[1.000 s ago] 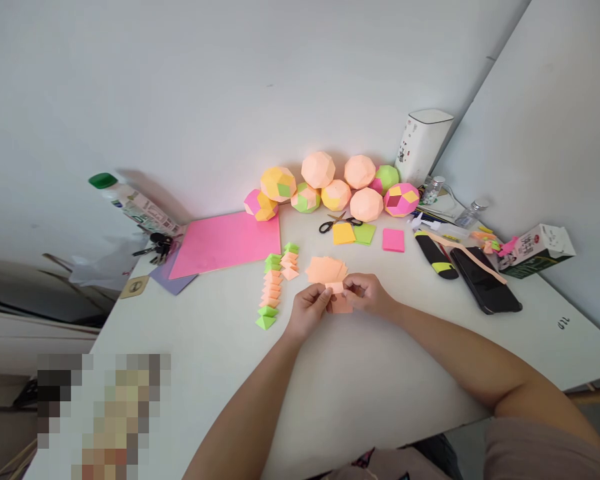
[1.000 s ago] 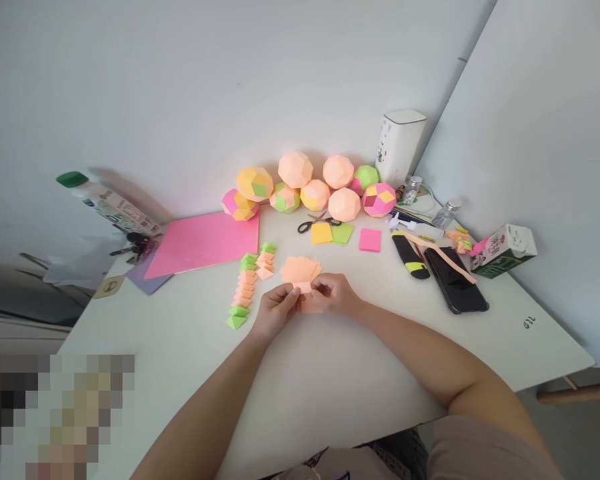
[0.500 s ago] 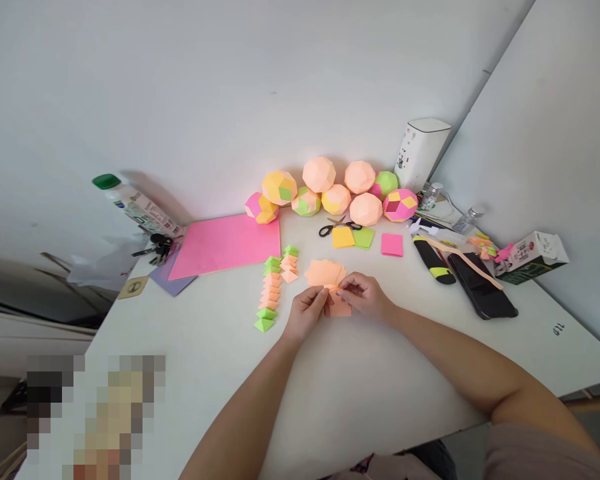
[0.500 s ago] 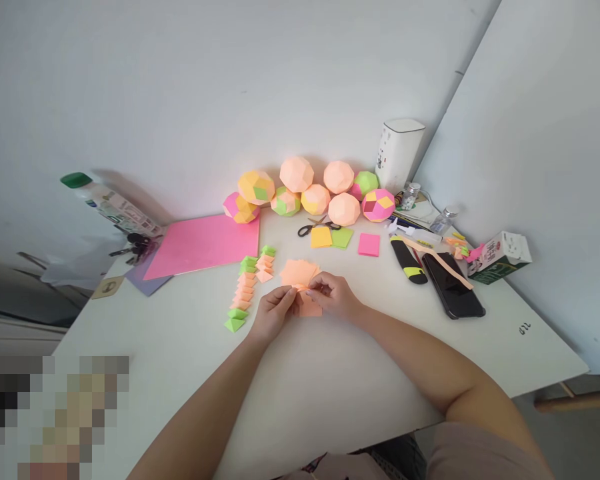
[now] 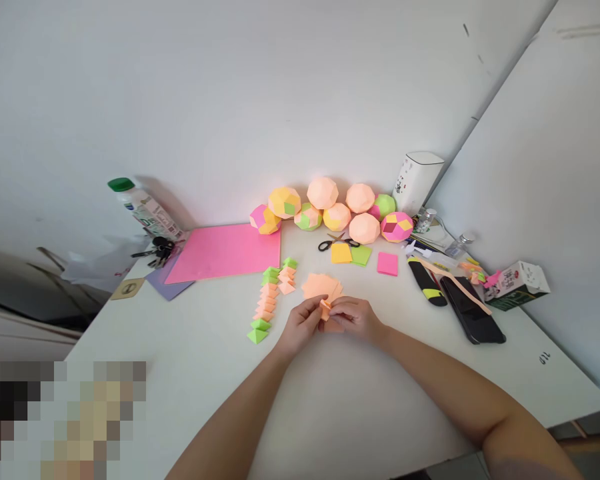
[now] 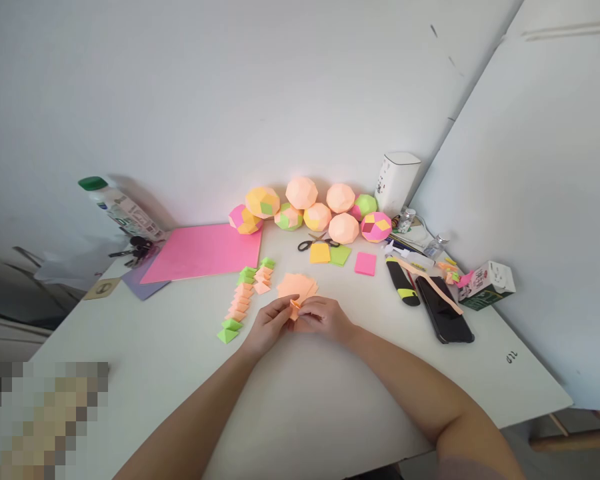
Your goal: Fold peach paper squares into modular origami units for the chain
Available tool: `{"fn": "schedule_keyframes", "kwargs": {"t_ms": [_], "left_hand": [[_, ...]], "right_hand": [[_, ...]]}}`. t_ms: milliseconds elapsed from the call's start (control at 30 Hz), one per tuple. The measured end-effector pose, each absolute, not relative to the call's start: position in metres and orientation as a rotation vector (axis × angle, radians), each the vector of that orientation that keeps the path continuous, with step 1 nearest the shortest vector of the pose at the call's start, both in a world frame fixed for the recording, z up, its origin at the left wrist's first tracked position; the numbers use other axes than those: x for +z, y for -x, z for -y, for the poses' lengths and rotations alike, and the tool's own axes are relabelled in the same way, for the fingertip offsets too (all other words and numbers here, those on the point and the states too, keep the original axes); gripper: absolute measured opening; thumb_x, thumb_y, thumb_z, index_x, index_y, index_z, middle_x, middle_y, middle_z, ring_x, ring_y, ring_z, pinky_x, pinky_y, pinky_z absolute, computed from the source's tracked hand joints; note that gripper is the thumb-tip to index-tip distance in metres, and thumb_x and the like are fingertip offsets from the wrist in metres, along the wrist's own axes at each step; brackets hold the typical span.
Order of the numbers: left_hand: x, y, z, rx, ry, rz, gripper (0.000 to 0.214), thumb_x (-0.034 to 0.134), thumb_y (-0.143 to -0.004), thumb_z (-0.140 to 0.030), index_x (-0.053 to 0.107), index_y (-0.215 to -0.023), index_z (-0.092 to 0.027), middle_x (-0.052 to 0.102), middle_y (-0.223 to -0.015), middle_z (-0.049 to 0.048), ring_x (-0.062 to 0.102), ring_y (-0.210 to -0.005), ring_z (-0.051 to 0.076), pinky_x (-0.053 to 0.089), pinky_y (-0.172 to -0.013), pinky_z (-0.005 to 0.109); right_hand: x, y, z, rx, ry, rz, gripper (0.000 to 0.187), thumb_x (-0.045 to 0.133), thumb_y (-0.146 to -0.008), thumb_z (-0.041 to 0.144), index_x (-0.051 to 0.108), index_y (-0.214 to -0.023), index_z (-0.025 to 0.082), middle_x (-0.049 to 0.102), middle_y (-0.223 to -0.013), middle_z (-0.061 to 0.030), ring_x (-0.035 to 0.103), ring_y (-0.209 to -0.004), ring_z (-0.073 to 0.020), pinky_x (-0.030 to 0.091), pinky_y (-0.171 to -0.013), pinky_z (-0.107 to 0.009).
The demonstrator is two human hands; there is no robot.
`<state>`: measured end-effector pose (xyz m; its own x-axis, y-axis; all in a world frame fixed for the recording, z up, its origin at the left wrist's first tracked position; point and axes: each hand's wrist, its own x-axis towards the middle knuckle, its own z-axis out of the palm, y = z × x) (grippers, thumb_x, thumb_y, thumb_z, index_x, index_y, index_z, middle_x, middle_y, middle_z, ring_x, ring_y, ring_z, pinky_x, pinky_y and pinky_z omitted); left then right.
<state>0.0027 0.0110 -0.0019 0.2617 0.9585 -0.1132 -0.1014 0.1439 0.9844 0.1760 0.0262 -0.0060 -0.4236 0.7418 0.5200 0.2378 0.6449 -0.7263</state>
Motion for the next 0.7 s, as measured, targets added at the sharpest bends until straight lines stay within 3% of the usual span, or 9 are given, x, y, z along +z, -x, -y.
{"fn": "schedule_keyframes", "kwargs": {"t_ms": [367,700], "left_hand": [[0.001,-0.004,-0.010,0.970,-1.303,-0.965,0.040,0.047,-0.086,-0.039,0.054,-0.117,-0.016,0.051,-0.062,-0.0015,0.047,-0.056,0.012,0.040,-0.057,0.024],[0.006,-0.005,-0.007,0.918,-1.421,-0.996,0.039,0.046,-0.085,-0.031,0.049,-0.122,-0.018,0.049,-0.061,-0.0023,0.045,-0.056,0.012,0.038,-0.056,0.024]], "right_hand": [[0.001,-0.177,-0.029,0.817,0.837,1.887,0.014,0.057,-0.083,0.027,0.066,-0.079,0.018,0.067,-0.080,-0.0093,0.063,-0.074,-0.0186,0.052,-0.067,-0.033],[-0.002,-0.179,-0.034,1.282,1.056,1.625,0.013,0.064,-0.074,0.029,0.066,-0.078,0.016,0.066,-0.078,-0.0038,0.061,-0.069,-0.0149,0.050,-0.065,-0.029]]}}
